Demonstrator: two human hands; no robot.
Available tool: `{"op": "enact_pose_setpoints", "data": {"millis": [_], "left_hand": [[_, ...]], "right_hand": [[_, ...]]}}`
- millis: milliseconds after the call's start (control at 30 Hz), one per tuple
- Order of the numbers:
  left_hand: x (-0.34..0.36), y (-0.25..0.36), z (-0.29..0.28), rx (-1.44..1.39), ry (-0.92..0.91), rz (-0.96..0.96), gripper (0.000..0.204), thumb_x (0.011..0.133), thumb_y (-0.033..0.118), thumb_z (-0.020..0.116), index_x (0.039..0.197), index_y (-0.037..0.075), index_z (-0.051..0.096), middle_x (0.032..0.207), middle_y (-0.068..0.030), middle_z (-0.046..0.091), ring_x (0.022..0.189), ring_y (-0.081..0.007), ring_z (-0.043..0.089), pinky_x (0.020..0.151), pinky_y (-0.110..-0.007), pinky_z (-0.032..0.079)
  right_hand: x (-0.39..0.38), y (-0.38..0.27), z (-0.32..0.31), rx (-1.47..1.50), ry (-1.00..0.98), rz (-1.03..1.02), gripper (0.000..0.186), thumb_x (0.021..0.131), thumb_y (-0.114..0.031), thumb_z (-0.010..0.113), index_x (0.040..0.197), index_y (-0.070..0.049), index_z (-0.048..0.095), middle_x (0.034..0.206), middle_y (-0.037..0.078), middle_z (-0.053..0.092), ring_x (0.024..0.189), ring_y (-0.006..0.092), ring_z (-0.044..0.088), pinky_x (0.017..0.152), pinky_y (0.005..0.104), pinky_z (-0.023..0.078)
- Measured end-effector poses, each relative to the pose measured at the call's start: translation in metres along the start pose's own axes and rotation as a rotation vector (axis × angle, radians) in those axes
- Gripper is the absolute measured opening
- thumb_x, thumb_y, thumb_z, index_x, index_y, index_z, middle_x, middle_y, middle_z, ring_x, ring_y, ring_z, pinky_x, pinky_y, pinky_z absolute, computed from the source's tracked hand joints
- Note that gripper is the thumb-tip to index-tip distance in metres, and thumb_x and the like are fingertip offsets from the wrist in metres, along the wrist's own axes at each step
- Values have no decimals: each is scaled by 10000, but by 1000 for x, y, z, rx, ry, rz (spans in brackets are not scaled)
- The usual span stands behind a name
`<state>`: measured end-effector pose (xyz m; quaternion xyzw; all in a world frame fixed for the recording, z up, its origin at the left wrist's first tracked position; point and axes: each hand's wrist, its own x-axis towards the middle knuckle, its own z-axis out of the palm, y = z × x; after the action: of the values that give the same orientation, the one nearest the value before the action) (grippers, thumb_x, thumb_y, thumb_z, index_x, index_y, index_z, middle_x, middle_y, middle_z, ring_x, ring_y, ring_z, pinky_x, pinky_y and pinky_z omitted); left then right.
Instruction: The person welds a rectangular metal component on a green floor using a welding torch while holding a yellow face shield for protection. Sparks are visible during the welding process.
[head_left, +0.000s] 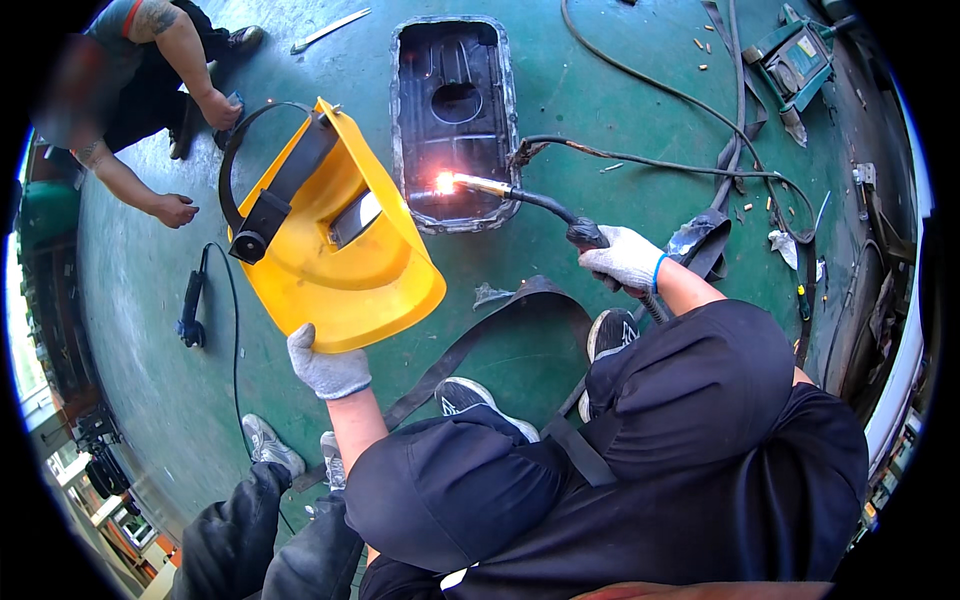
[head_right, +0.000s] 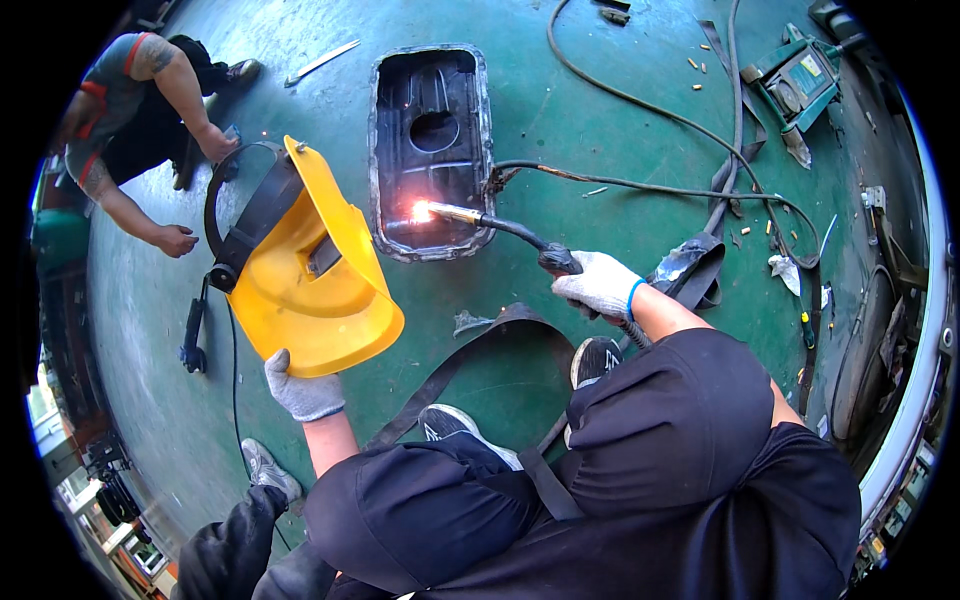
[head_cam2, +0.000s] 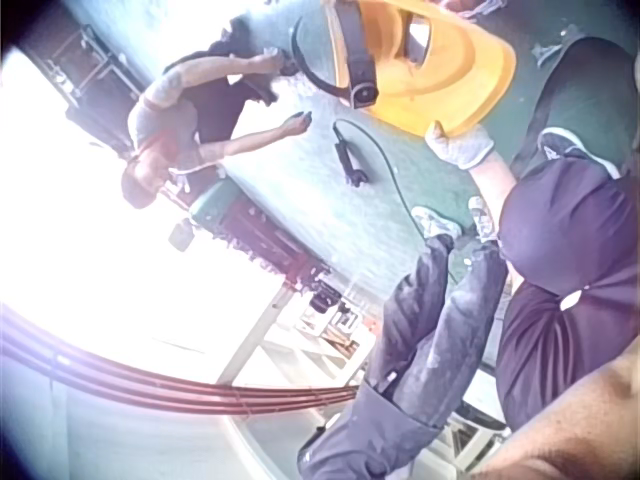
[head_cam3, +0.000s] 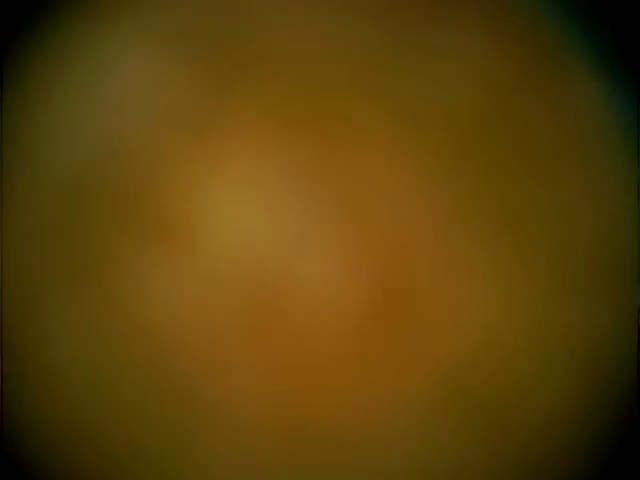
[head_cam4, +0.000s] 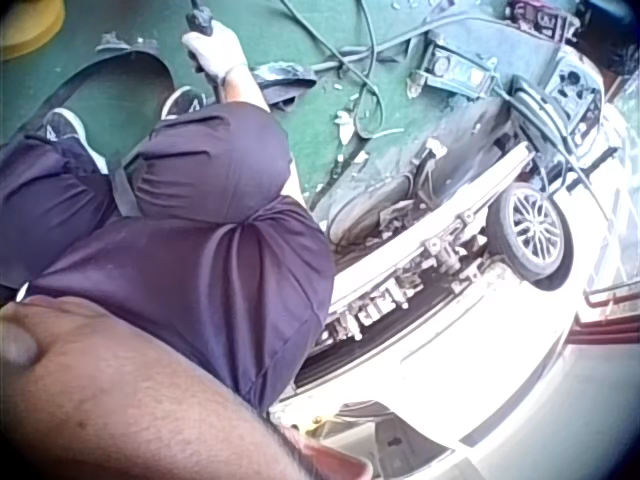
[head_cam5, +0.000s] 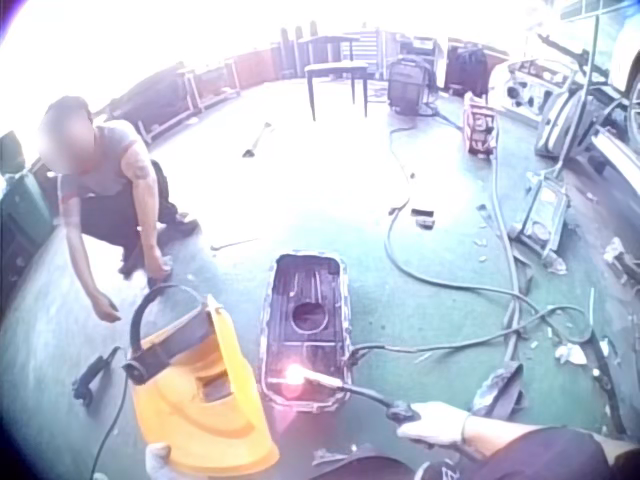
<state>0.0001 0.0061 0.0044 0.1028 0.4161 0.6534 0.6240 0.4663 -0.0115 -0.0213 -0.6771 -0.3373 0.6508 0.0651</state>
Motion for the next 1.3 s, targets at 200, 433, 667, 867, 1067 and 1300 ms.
{"op": "enact_pose_setpoints", "data": {"millis": [200,433,667,867,1067,1300], "left_hand": [[0,-10,8,-55,-54,-94,666,901,142,604,1545,9,503,1508,-178,614,1386,-382,603,1196,-550,465],[6,-43,40,115,-168,-119,652,882,118,606,1520,3,537,1487,-160,633,1373,-369,608,1200,-516,459],[1,-47,59,178,-237,-103,666,883,102,592,1541,24,521,1504,-153,617,1364,-359,616,1178,-503,482],[-4,-40,52,138,-183,-119,630,885,118,589,1507,24,566,1452,-149,662,1351,-353,631,1189,-509,469],[-1,-16,17,22,-71,-56,630,896,177,601,1500,8,551,1490,-161,638,1393,-369,603,1208,-534,448],[0,2,4,7,8,7,685,897,213,620,1547,32,506,1527,-169,609,1405,-390,590,1208,-576,445]], "right_hand": [[0,-1,-2,-11,-14,-17,317,935,-319,744,1088,-58,648,806,34,637,635,133,611,565,329,532],[3,5,-1,29,-18,-22,286,943,-287,742,1085,-59,643,762,24,622,607,124,599,550,324,510],[-7,-8,-1,33,-2,-1,266,954,-266,733,1103,-64,643,754,16,623,595,113,593,537,306,491],[2,7,2,73,0,-43,262,944,-272,738,1074,-62,650,762,20,624,597,116,595,539,311,497],[-8,-8,0,24,-9,-24,273,928,-300,741,1038,-68,650,767,26,621,598,127,590,544,328,502],[-2,4,-2,28,-4,-36,283,934,-313,740,1041,-67,650,775,23,625,627,125,599,569,325,516]]}}
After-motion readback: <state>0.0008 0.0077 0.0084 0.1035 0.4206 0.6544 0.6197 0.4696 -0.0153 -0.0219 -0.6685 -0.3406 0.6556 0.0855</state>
